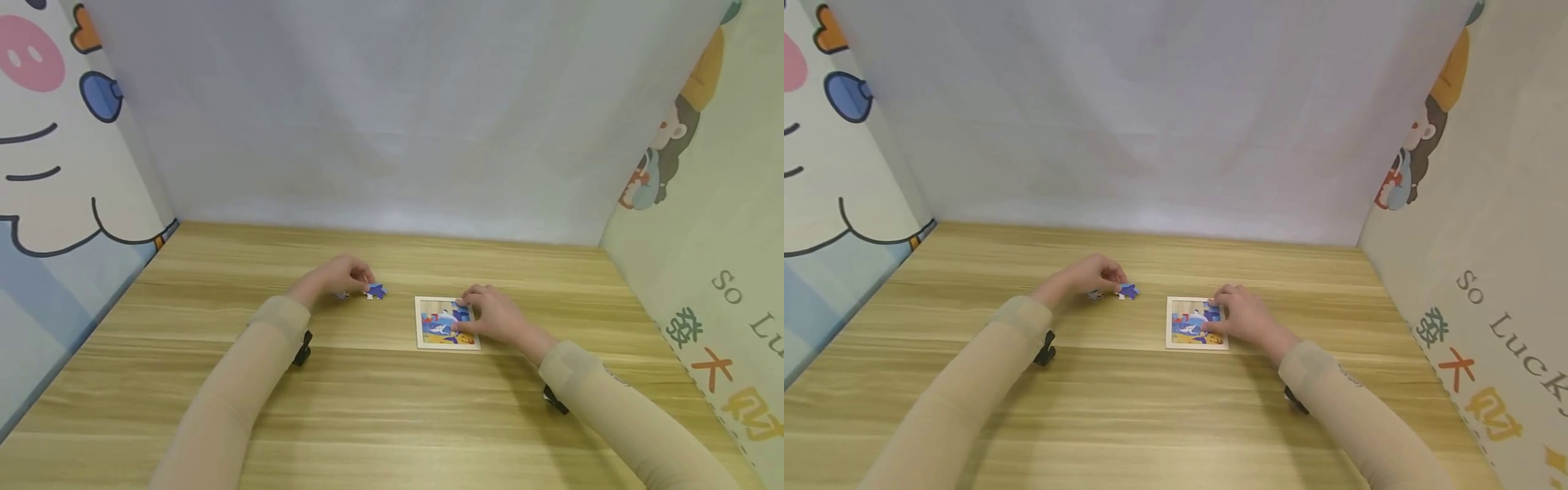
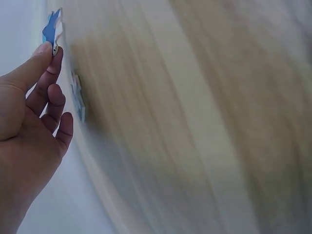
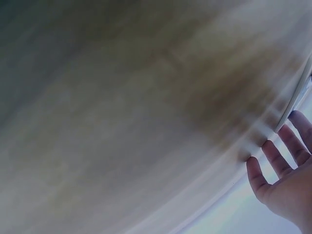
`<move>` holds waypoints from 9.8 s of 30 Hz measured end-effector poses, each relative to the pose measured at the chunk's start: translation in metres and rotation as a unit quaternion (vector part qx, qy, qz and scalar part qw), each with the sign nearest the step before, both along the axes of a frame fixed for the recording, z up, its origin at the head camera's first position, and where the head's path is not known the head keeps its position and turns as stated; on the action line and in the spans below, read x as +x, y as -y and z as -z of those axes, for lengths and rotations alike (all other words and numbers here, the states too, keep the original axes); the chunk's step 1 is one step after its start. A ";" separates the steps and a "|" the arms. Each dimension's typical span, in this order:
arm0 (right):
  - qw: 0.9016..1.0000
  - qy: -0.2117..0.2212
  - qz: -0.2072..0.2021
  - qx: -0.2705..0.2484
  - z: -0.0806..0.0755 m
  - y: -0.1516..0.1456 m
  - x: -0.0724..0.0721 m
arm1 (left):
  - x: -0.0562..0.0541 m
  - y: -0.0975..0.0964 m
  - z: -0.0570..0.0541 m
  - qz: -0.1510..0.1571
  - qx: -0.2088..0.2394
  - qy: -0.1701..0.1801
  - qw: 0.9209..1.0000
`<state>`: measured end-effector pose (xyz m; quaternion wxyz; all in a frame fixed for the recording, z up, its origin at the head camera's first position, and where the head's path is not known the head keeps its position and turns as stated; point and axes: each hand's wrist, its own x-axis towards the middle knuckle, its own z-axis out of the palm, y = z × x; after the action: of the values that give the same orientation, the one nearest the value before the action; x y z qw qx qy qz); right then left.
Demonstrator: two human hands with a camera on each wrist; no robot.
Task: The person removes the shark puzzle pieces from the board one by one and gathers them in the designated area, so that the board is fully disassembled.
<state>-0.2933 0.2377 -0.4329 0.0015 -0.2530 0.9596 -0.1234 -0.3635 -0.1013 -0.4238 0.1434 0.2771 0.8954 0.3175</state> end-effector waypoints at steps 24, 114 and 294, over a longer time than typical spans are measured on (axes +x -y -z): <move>0.999 0.030 -0.027 -0.025 -0.003 -0.007 -0.002 | 0.004 -0.003 0.003 -0.025 -0.015 0.003 1.000; 0.999 0.041 0.001 -0.014 0.002 -0.022 0.010 | 0.020 -0.154 0.005 0.035 0.028 0.001 0.999; 0.999 -0.019 -0.025 -0.039 0.000 0.024 0.019 | 0.053 -0.097 -0.001 0.054 0.003 -0.059 0.997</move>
<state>-0.2746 0.2139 -0.4332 -0.0234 -0.2787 0.9474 -0.1555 -0.3109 -0.0042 -0.4229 0.1064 0.3442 0.8850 0.2949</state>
